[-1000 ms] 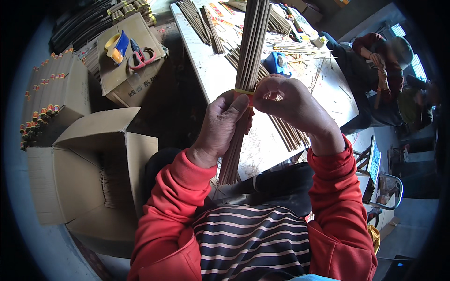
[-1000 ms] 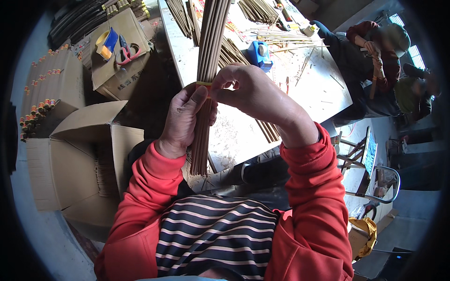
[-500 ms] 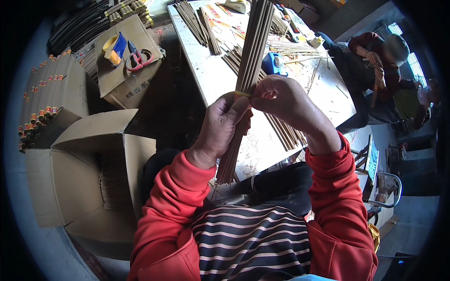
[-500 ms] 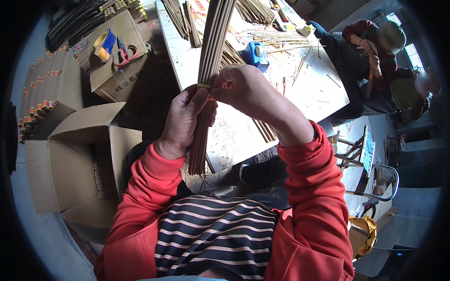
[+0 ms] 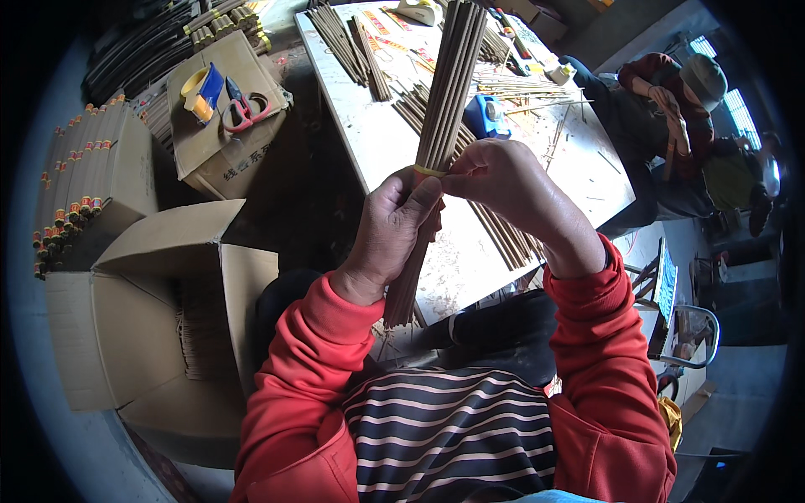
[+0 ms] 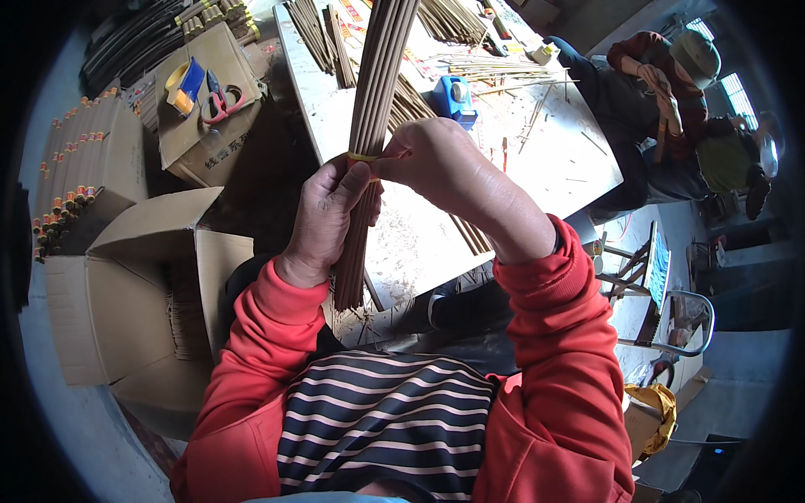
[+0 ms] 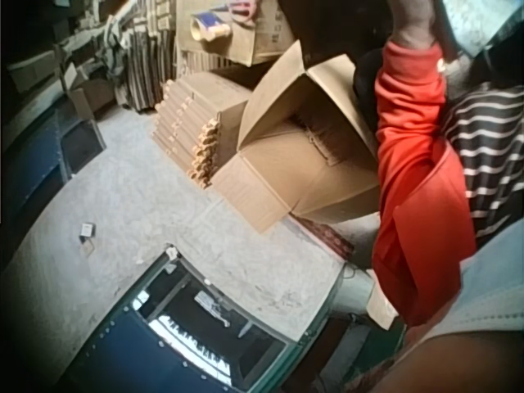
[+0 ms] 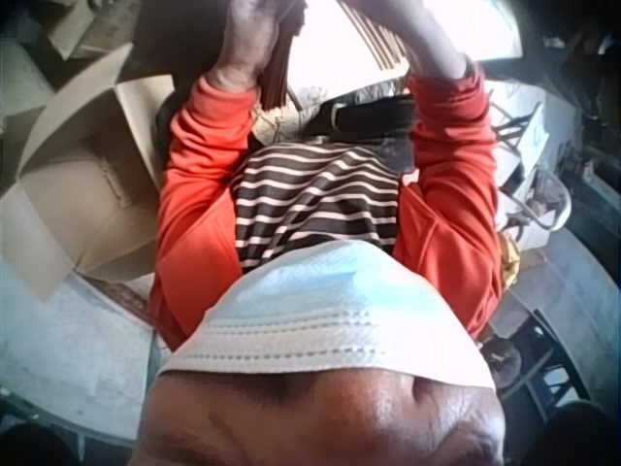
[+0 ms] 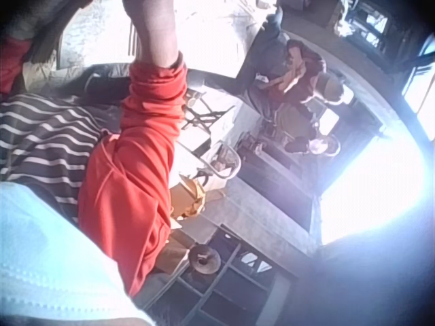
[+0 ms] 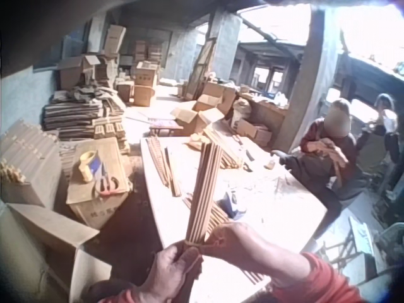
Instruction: The person gathers thin wooden sticks, aligns them into bundles, and wraps each bundle with a small paper label. They repeat this process multiple times and place the finished bundles into a cardboard box.
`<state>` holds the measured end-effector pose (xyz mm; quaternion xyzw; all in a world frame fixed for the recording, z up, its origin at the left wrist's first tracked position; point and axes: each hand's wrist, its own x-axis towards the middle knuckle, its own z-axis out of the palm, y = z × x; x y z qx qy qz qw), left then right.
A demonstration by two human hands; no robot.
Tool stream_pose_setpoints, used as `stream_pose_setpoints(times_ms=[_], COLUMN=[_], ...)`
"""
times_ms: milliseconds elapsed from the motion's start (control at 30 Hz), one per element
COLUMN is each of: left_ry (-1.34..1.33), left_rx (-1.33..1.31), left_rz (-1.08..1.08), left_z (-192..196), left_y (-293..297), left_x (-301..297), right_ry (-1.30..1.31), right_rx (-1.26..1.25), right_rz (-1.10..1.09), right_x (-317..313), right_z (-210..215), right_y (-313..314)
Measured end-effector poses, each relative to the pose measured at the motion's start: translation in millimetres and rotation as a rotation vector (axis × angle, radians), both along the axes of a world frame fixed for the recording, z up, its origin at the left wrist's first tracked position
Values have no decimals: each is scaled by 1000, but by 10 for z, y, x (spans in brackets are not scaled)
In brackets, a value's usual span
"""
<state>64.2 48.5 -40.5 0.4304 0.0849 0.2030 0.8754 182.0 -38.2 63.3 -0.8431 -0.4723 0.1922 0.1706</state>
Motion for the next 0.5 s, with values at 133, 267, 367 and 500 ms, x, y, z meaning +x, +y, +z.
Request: stream_pose_setpoints(times_ms=[133, 267, 367, 500], left_ry=[8, -2, -8, -82], left_rx=[22, 41, -4, -233], left_rz=[-4, 18, -14, -145], left_z=[0, -21, -28, 13], left_y=[-1, -4, -2, 29], left_x=[0, 4, -1, -48], right_ry=[-25, 27, 12, 78], right_rx=[-43, -100, -24, 194], right_rz=[-3, -72, -40, 46], right_x=[-6, 44, 56, 125], right_z=[34, 8, -41, -160], right_y=[5, 10, -14, -53])
